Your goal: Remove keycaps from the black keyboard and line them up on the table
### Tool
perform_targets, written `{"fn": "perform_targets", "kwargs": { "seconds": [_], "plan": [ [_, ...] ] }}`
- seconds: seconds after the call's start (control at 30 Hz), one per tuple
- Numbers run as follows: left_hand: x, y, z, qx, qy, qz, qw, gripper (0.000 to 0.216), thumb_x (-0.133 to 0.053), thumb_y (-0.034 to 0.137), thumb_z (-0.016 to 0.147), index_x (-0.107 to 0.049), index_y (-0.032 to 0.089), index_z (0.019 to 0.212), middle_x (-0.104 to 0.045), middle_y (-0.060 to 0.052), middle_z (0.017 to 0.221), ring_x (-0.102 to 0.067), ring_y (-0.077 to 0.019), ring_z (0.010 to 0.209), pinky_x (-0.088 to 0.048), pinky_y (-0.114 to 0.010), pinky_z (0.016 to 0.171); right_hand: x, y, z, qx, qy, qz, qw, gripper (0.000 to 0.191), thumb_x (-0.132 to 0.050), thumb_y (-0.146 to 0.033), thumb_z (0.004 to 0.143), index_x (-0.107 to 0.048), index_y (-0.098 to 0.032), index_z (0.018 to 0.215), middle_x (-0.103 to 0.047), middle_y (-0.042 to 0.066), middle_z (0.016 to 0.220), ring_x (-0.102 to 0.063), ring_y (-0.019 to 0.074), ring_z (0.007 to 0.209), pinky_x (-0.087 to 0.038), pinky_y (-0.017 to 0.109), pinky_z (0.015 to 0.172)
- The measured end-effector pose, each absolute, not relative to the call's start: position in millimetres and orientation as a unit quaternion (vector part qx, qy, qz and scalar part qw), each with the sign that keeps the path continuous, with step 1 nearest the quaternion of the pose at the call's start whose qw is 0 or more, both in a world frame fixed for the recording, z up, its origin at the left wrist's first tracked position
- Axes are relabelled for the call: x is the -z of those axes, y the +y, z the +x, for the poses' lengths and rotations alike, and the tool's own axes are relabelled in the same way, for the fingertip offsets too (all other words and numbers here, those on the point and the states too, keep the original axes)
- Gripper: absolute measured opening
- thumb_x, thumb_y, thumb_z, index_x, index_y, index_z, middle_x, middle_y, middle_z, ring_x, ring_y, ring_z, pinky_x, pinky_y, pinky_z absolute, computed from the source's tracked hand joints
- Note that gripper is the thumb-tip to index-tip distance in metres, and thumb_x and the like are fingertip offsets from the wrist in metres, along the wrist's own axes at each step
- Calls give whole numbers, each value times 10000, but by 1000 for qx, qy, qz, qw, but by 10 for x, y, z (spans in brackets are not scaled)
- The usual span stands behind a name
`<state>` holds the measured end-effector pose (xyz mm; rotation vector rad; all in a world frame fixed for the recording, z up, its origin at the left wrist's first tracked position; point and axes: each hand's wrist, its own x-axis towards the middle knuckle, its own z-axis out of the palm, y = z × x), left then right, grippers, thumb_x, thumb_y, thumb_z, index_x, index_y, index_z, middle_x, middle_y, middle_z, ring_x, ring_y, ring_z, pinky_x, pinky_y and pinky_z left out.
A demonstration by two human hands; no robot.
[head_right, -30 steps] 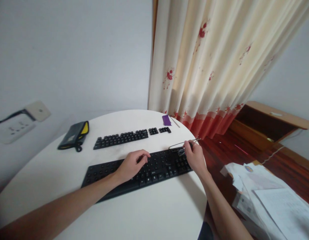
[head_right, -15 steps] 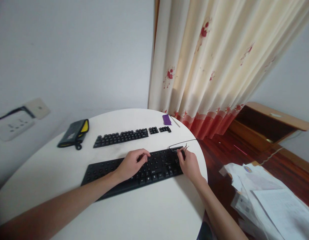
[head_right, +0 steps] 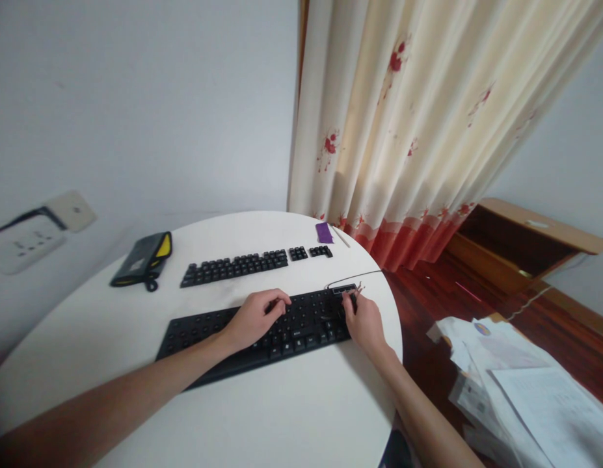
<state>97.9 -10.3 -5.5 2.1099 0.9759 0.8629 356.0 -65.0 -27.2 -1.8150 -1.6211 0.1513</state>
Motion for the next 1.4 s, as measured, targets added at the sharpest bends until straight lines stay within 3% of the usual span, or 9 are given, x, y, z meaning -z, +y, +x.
{"fn": "perform_targets", "kwargs": {
  "seconds": [0.17, 0.4, 0.6, 0.73, 0.9, 1.0, 1.23, 1.4],
  "plan": [
    [84, -96, 974, -331, 368, 805, 326, 198, -487, 176, 874, -685, 181, 877, -674, 2, 743, -596, -149, 674, -430, -256, 656, 272, -659, 3583, -17, -664, -693, 280, 361, -375, -429, 975, -588, -197, 800, -676, 97, 709, -620, 232, 613, -348, 294, 585],
    [45, -106, 975, -328, 374, 803, 327, 199, -489, 169, 869, -688, 179, 871, -679, -6, 749, -602, -153, 680, -436, -262, 661, 211, -547, 3725, -169, -604, -680, 378, 432, -389, -477, 962, -579, -194, 697, -566, 18, 516, -537, 177, 494, -373, 272, 540],
    [45, -109, 984, -338, 371, 793, 346, 178, -507, 180, 874, -684, 176, 871, -677, -9, 746, -602, -154, 688, -446, -274, 679, 140, -532, 3714, -203, -546, -693, 423, 443, -425, -470, 944, -577, -182, 644, -532, -1, 462, -496, 149, 452, -364, 266, 518],
    [60, -98, 997, -369, 353, 746, 428, 175, -547, 270, 903, -667, 163, 972, -700, -43, 836, -629, -175, 790, -473, -293, 738, -61, -529, 3473, -205, -563, -641, 479, 426, -444, -461, 953, -591, -176, 672, -536, -13, 499, -493, 130, 480, -363, 250, 520],
    [41, -54, 984, -395, 291, 653, 577, 404, -622, 385, 891, -604, 157, 1223, -694, -112, 1115, -636, -189, 905, -484, -307, 780, -370, -435, 2916, -259, -614, -527, 528, 376, -475, -460, 952, -610, -175, 748, -543, -30, 533, -492, 115, 488, -375, 227, 500],
    [22, -32, 963, -418, 252, 574, 658, 453, -642, 421, 881, -619, 149, 1242, -677, -129, 1153, -633, -191, 911, -485, -315, 785, -423, -329, 2646, -274, -628, -483, 545, 367, -478, -451, 953, -602, -177, 743, -568, -21, 569, -531, 120, 523, -410, 228, 528],
    [65, 6, 970, -436, 262, 480, 715, 298, -792, 305, 761, -728, 128, 992, -714, -90, 975, -624, -155, 844, -472, -301, 815, -83, -264, 2529, -283, -583, -495, 580, 349, -483, -414, 953, -599, -178, 724, -561, -21, 557, -501, 117, 505, -395, 232, 508],
    [101, 24, 977, -396, 289, 524, 697, 299, -795, 276, 754, -709, 115, 992, -704, -65, 869, -623, -137, 773, -479, -265, 712, 9, -326, 2571, -293, -559, -513, 582, 349, -484, -410, 949, -614, -169, 731, -550, -24, 550, -487, 113, 494, -376, 230, 492]
  ]
}}
